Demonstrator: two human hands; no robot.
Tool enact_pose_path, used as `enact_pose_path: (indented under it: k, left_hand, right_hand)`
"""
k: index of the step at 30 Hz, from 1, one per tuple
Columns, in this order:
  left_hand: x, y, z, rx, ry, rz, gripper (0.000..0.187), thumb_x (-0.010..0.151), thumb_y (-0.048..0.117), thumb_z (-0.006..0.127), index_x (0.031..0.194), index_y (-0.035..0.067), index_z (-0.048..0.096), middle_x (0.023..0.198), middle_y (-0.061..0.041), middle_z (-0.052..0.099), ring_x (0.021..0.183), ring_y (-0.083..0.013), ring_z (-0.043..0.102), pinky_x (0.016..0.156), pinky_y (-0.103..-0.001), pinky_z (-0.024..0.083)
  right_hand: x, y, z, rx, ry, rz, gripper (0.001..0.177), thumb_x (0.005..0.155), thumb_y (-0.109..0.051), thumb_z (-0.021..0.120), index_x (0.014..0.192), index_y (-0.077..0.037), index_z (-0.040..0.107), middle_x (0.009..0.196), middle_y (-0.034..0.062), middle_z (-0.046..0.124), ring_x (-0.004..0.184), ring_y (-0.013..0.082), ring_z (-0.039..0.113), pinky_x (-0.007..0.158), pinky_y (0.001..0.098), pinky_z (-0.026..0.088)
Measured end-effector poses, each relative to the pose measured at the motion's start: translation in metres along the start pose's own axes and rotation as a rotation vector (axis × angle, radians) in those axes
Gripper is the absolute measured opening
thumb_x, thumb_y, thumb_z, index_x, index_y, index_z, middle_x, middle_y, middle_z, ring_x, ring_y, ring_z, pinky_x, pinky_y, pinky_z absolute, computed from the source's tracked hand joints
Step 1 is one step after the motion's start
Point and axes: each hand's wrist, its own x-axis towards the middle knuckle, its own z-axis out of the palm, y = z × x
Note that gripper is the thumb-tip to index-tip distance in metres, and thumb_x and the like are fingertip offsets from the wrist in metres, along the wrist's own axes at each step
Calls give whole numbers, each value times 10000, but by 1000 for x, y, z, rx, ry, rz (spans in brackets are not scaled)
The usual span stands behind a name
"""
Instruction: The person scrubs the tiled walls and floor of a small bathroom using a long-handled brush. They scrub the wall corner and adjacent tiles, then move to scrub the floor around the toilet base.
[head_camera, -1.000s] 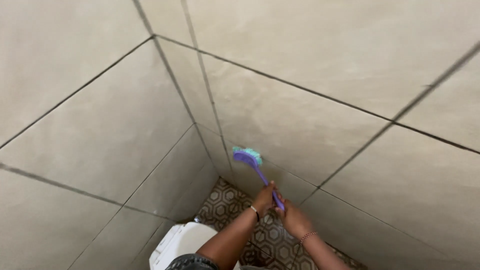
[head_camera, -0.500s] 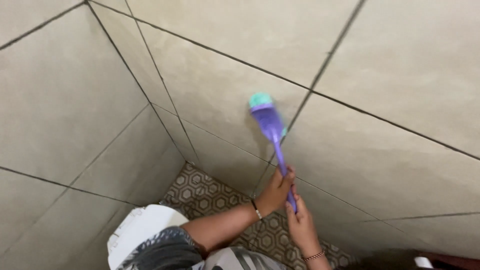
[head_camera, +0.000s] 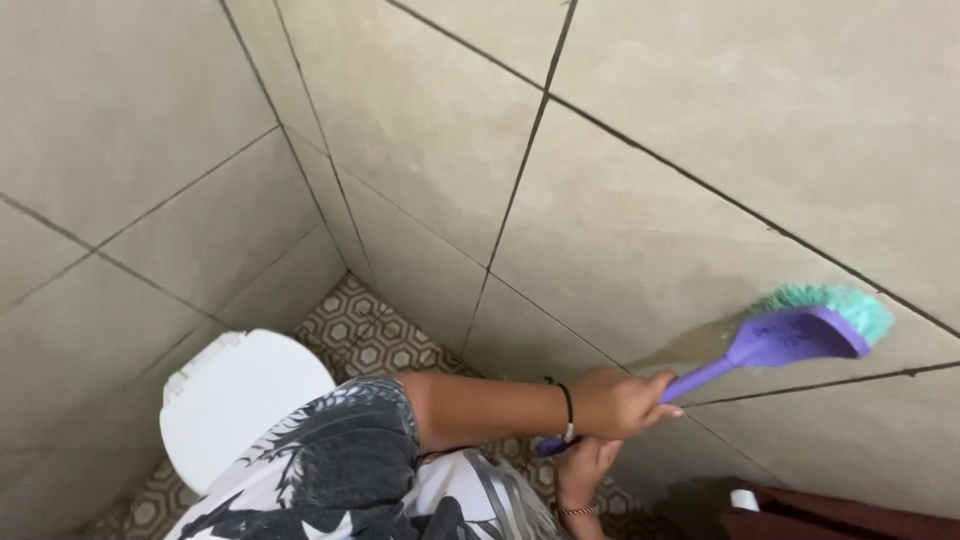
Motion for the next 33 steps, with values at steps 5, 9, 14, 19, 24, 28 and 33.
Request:
enact_pose_path:
  k: [5, 9, 14, 19, 24, 28, 33]
  left_hand:
    - [-11, 13, -7, -114, 96, -60, 657, 1018, 535, 342, 1472, 64, 398, 1070, -287, 719, 1024, -484, 709, 913, -589, 540]
    - [-10, -3, -33, -215, 197, -179, 414, 1021, 463, 364, 1173, 95, 481, 889, -120, 652, 713, -323, 646, 611, -469, 478]
    - [-7, -78, -23, -893, 635, -127, 267, 1098, 394, 416, 1113, 130, 451, 753, -21, 512, 629, -144, 546, 578, -297, 519]
    - [-25, -172, 8, -1125, 706, -357, 389, 1051, 522, 474, 1141, 145, 446, 737, -59, 552, 569, -175, 603, 533, -307, 527]
    - [-42, -236, 29, -1180, 784, -425, 484, 1058, 586, 443, 1117, 105, 447, 704, -118, 568, 525, -228, 628, 449, -365, 535]
    - [-49, -220, -1, -1140, 833, -489, 393, 1065, 532, 468, 1079, 140, 451, 705, -101, 565, 512, -222, 622, 441, -326, 502]
    - [-58, -138, -61, -894, 710, -295, 427, 1048, 586, 454, 983, 164, 478, 707, -15, 535, 564, -132, 543, 533, -282, 495]
  right_hand:
    - [16, 0, -10, -115, -142, -70, 386, 1069, -256, 448, 1401, -60, 433, 778, 69, 540, 574, 115, 471, 498, 315, 404]
    - [36, -3, -11, -151, -226, -109, 410, 1069, -274, 454, 1417, -60, 428, 856, 80, 574, 608, 120, 492, 511, 323, 411]
    - [75, -18, 20, -877, -499, -45, 510, 974, -374, 454, 1434, -154, 453, 1284, 192, 677, 927, 561, 639, 672, 617, 444]
    - [73, 22, 50, -894, -653, -91, 457, 987, -401, 497, 1385, -179, 484, 1181, 143, 722, 922, 505, 663, 693, 594, 458]
    - [68, 43, 73, -894, -765, 62, 402, 972, -436, 512, 1271, -173, 572, 1116, 154, 754, 991, 468, 676, 759, 525, 488]
    - [68, 29, 94, -694, -727, 203, 497, 978, -414, 497, 1403, -176, 594, 1307, 67, 731, 1124, 303, 690, 884, 399, 493]
    - [53, 17, 96, -533, -605, 65, 582, 995, -440, 409, 1462, -123, 551, 1181, 85, 765, 918, 246, 716, 753, 368, 495]
